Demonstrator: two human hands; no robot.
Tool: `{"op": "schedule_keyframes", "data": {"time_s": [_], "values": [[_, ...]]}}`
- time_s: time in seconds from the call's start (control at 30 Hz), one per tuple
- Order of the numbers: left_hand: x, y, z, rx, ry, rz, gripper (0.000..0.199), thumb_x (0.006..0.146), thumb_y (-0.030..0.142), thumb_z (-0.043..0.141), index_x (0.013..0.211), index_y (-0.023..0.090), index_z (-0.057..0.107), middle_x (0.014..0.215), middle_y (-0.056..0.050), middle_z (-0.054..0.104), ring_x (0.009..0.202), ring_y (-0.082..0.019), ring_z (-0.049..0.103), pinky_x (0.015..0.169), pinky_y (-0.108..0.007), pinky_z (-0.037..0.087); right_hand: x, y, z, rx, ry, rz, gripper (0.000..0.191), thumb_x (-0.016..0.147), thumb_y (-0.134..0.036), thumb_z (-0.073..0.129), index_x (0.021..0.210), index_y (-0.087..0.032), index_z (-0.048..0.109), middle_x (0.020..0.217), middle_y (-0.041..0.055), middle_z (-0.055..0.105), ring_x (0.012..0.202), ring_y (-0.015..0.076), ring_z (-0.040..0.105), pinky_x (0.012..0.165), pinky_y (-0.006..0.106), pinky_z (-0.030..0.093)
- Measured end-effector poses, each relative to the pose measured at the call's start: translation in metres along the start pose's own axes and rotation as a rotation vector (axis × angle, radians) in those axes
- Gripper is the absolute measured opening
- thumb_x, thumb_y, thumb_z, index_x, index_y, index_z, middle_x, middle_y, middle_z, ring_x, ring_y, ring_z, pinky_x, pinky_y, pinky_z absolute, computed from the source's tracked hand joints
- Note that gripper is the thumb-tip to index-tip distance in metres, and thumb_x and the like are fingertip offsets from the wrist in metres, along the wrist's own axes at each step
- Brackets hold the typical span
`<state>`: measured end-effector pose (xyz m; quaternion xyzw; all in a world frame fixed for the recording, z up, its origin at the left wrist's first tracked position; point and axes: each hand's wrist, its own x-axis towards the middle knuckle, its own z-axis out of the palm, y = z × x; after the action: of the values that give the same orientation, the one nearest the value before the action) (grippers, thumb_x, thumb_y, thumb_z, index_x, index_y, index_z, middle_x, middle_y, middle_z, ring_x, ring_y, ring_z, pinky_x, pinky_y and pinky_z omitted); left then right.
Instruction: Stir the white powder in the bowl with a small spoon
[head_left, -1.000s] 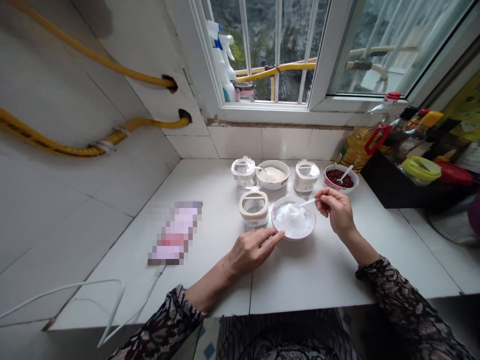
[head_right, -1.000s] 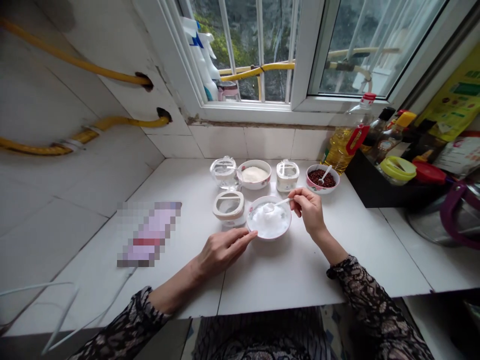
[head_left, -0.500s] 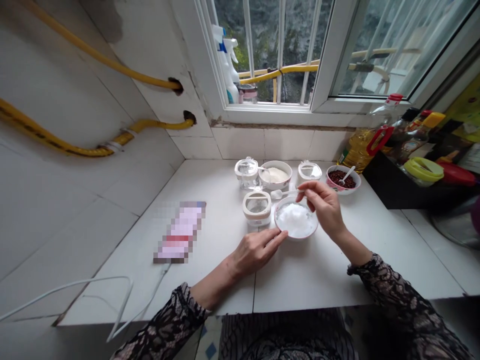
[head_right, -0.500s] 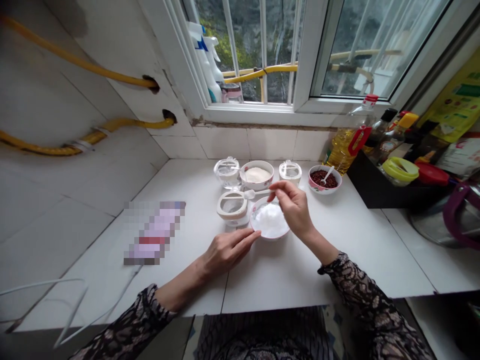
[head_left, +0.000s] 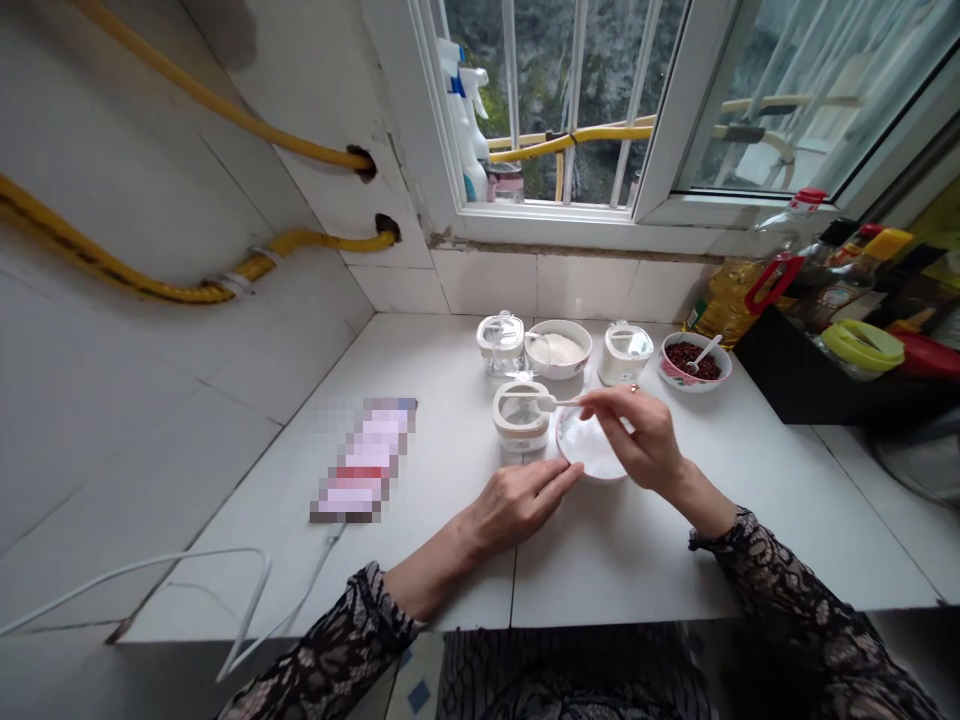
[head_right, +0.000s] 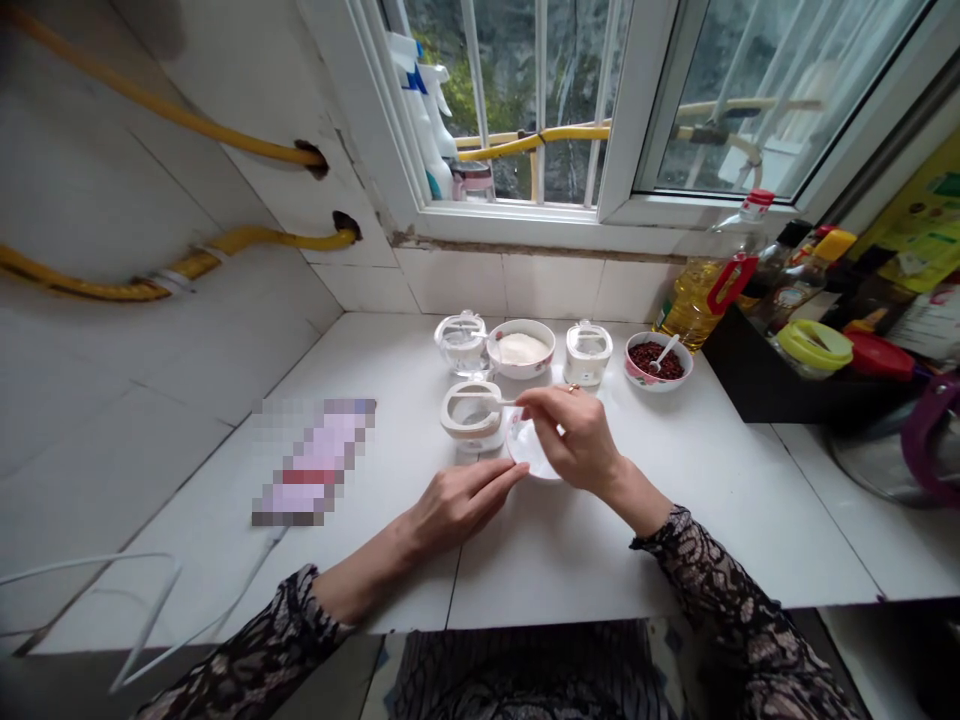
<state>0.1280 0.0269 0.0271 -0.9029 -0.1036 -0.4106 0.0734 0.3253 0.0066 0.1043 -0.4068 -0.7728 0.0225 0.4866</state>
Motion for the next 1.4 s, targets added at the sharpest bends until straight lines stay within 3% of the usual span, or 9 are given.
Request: {"op": "schedule_keyframes", "data": {"time_s": [0.1, 0.2, 0.4, 0.57, 0.67, 0.83, 0.97, 1.17, 1.4], "values": [[-0.001, 0.0, 0.0, -0.024, -0.007, -0.014, 0.03, 0.095, 0.005, 0.044, 0.122, 0.009, 0.057, 0.1, -0.011, 0.072, 0.083, -0.015, 0.07, 0.061, -0.023, 0.059, -0.005, 0.007, -0.016, 0.1, 0.101, 0.185, 0.018, 0.088, -0.012, 0.049, 0.087, -0.019, 0.066, 0.065, -0.0017, 0.066, 0.058, 0.0124, 0.061, 0.059, 0.026, 0.047], [-0.001, -0.001, 0.0, -0.036, -0.013, -0.011, 0.028, 0.096, 0.005, 0.044, 0.12, 0.008, 0.057, 0.099, -0.011, 0.072, 0.083, -0.015, 0.071, 0.06, -0.023, 0.06, -0.014, 0.018, -0.026, 0.101, 0.17, 0.258, 0.019, 0.084, -0.012, 0.049, 0.079, -0.019, 0.066, 0.06, -0.0033, 0.06, 0.053, 0.0115, 0.055, 0.053, 0.025, 0.042], [-0.002, -0.002, 0.0, -0.051, -0.038, -0.017, 0.033, 0.096, 0.007, 0.043, 0.127, 0.009, 0.054, 0.099, -0.011, 0.072, 0.083, -0.015, 0.071, 0.062, -0.022, 0.06, -0.019, 0.023, -0.031, 0.007, 0.161, 0.229, 0.02, 0.083, -0.013, 0.048, 0.076, -0.019, 0.065, 0.059, -0.0027, 0.058, 0.053, 0.0122, 0.054, 0.055, 0.027, 0.042], [-0.003, -0.001, -0.001, -0.052, -0.06, -0.019, 0.035, 0.097, 0.007, 0.043, 0.131, 0.009, 0.051, 0.1, -0.012, 0.072, 0.083, -0.015, 0.071, 0.062, -0.022, 0.06, -0.019, 0.019, -0.024, -0.019, 0.08, 0.239, 0.021, 0.082, -0.016, 0.047, 0.071, -0.02, 0.064, 0.057, -0.0024, 0.059, 0.052, 0.0121, 0.052, 0.058, 0.028, 0.041], [-0.003, -0.001, -0.001, -0.051, -0.062, -0.021, 0.034, 0.097, 0.007, 0.044, 0.13, 0.009, 0.052, 0.1, -0.011, 0.072, 0.083, -0.015, 0.071, 0.062, -0.022, 0.06, -0.021, 0.021, -0.018, 0.079, 0.088, 0.398, 0.02, 0.079, -0.018, 0.047, 0.071, -0.02, 0.065, 0.054, -0.0026, 0.058, 0.051, 0.0126, 0.052, 0.055, 0.027, 0.04], [-0.002, -0.001, -0.001, -0.056, -0.048, -0.015, 0.031, 0.096, 0.006, 0.044, 0.125, 0.008, 0.054, 0.099, -0.012, 0.072, 0.081, -0.015, 0.07, 0.061, -0.022, 0.059, -0.019, 0.027, -0.017, 0.332, 0.251, 0.663, 0.015, 0.074, -0.023, 0.05, 0.067, -0.019, 0.063, 0.049, -0.0026, 0.055, 0.048, 0.0114, 0.046, 0.049, 0.025, 0.035], [-0.003, -0.001, -0.001, -0.075, -0.054, -0.027, 0.034, 0.096, 0.007, 0.044, 0.129, 0.009, 0.053, 0.099, -0.011, 0.071, 0.082, -0.014, 0.07, 0.062, -0.022, 0.059, -0.016, 0.034, -0.019, 0.485, 0.319, 0.793, 0.013, 0.068, -0.025, 0.052, 0.063, -0.018, 0.063, 0.045, -0.0021, 0.055, 0.044, 0.01, 0.042, 0.045, 0.024, 0.031], [-0.004, 0.001, -0.002, -0.135, -0.068, -0.062, 0.037, 0.096, 0.007, 0.043, 0.133, 0.008, 0.051, 0.102, -0.014, 0.071, 0.088, -0.017, 0.071, 0.068, -0.023, 0.06, -0.018, 0.04, -0.02, 0.516, 0.328, 0.87, 0.013, 0.067, -0.026, 0.054, 0.063, -0.018, 0.064, 0.044, -0.0024, 0.056, 0.042, 0.0094, 0.041, 0.044, 0.023, 0.03], [-0.002, 0.003, -0.005, -0.219, -0.089, -0.105, 0.03, 0.098, 0.006, 0.041, 0.123, 0.003, 0.057, 0.096, -0.015, 0.072, 0.084, -0.017, 0.071, 0.063, -0.023, 0.059, -0.024, 0.044, -0.028, 0.499, 0.369, 0.892, 0.015, 0.074, -0.027, 0.057, 0.067, -0.017, 0.066, 0.045, -0.002, 0.056, 0.043, 0.0105, 0.044, 0.043, 0.024, 0.031]]}}
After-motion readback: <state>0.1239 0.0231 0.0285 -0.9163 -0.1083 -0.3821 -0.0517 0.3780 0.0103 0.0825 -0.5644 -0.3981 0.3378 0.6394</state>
